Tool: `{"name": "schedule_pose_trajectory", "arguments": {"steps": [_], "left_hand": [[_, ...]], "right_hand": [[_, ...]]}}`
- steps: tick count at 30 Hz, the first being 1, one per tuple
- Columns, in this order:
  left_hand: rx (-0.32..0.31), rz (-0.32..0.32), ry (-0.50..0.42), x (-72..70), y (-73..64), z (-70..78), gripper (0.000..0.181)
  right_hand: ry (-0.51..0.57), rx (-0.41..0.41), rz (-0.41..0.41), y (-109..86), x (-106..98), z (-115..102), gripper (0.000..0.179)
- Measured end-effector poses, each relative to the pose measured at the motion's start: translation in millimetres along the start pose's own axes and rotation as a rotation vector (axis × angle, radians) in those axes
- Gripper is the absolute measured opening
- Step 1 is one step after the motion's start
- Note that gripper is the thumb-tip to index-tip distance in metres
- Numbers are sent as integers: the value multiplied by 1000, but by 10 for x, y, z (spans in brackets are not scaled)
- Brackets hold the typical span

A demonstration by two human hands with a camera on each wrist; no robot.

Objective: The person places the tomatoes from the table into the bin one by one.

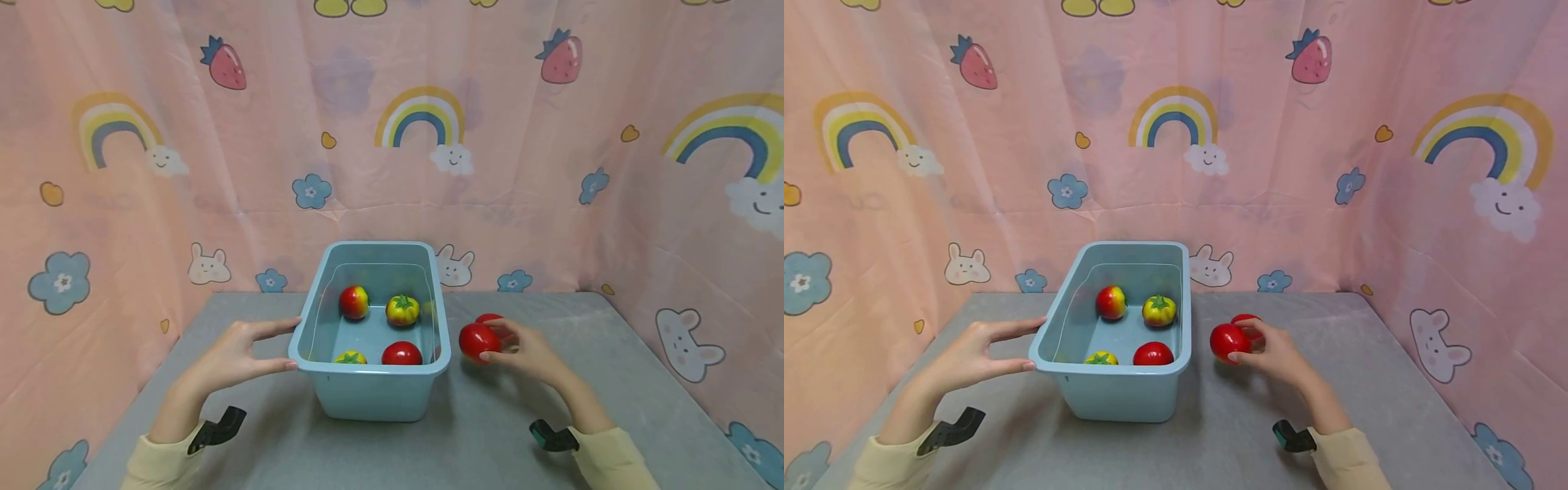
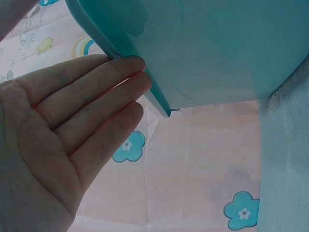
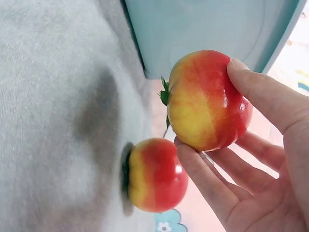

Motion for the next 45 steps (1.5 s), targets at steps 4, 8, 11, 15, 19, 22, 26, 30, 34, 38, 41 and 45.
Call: {"name": "schedule_pose_trajectory", "arguments": {"steps": [4, 8, 11, 15, 19, 22, 26, 30, 34, 38, 41, 45], "left_hand": [[-2, -2, -4, 0, 0, -1, 62], [-6, -3, -8, 1, 0, -2, 62], [-9, -5, -11, 2, 0, -4, 62], [-8, -5, -11, 3, -1, -5, 62], [-6, -5, -4, 2, -3, -7, 62], [-7, -6, -1, 2, -4, -9, 62], [-9, -5, -1, 3, -5, -10, 62], [-9, -3, -3, 2, -2, -10, 62], [-5, -2, -2, 1, 0, -9, 62], [0, 1, 4, 0, 3, -4, 61], [2, 2, 6, -1, 3, -1, 61], [4, 3, 7, 0, 3, 0, 61]], "right_hand": [[2, -3, 3, -18, -51, -14, 65], [-3, -16, 5, -36, -97, -42, 65], [-12, -19, 6, -49, -127, -66, 66], [-32, -35, 20, -55, -163, -89, 65], [-40, -63, 24, -54, -203, -105, 62], [-44, -59, 20, -52, -245, -128, 61], [-60, -37, 13, -45, -303, -165, 62], [-80, -36, 13, -29, -345, -211, 63], [-94, -43, 17, -14, -383, -264, 65], [-98, -58, 19, -10, -415, -327, 67], [-93, -69, 17, -11, -434, -375, 67], [-95, -74, 14, -6, -452, -426, 67]]}}
Point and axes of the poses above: each hand's wrist, its own y-axis towards the middle knuckle, its own x-axis out of the palm, z = x × y, the point moved 1 cm from there along y, towards the middle knuckle, and after that the axes turned 1 degree about y, right-handed, at the moved point
